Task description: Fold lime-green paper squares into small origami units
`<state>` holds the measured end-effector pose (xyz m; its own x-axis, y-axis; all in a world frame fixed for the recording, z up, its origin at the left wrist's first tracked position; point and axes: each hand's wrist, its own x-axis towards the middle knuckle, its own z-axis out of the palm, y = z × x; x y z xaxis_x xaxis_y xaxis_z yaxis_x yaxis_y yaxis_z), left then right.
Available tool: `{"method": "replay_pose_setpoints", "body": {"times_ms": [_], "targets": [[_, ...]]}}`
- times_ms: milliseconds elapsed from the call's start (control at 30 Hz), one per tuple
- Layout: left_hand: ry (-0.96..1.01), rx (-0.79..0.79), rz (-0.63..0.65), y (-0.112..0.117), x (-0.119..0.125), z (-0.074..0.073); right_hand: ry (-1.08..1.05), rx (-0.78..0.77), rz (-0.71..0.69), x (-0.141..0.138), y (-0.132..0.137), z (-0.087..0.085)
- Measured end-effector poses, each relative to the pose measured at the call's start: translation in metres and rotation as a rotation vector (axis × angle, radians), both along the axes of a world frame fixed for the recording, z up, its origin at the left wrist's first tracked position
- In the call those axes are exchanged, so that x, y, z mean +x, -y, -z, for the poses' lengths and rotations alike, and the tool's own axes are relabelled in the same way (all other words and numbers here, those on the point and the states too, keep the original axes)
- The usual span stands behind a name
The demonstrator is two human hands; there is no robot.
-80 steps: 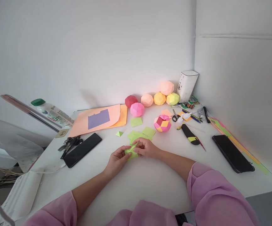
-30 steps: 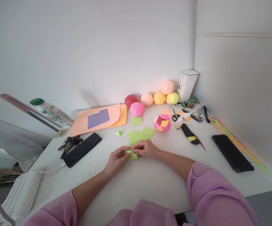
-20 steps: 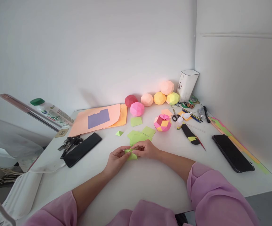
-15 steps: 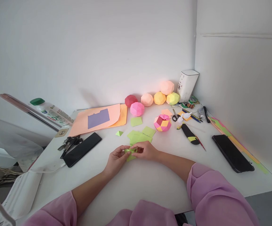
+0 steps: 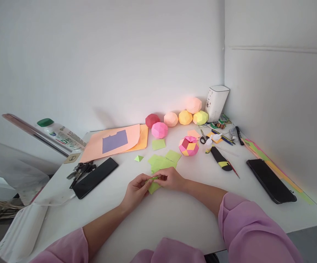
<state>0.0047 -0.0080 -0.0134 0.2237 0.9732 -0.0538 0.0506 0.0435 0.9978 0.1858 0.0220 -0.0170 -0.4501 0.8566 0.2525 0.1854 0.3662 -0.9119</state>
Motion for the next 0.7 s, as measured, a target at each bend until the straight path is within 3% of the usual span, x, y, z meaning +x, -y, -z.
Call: {"method": "replay_pose_setpoints", "body": {"times_ms": [233, 700], "targets": [[0.079, -0.003, -0.012, 0.001, 0.000, 0.002, -0.007, -0.254, -0.049, 0.003, -0.001, -0.003], [0.095, -0.080, -0.071, 0.002, 0.003, -0.006, 0.050, -0.250, -0.067, 0.005, -0.001, -0.010]]}}
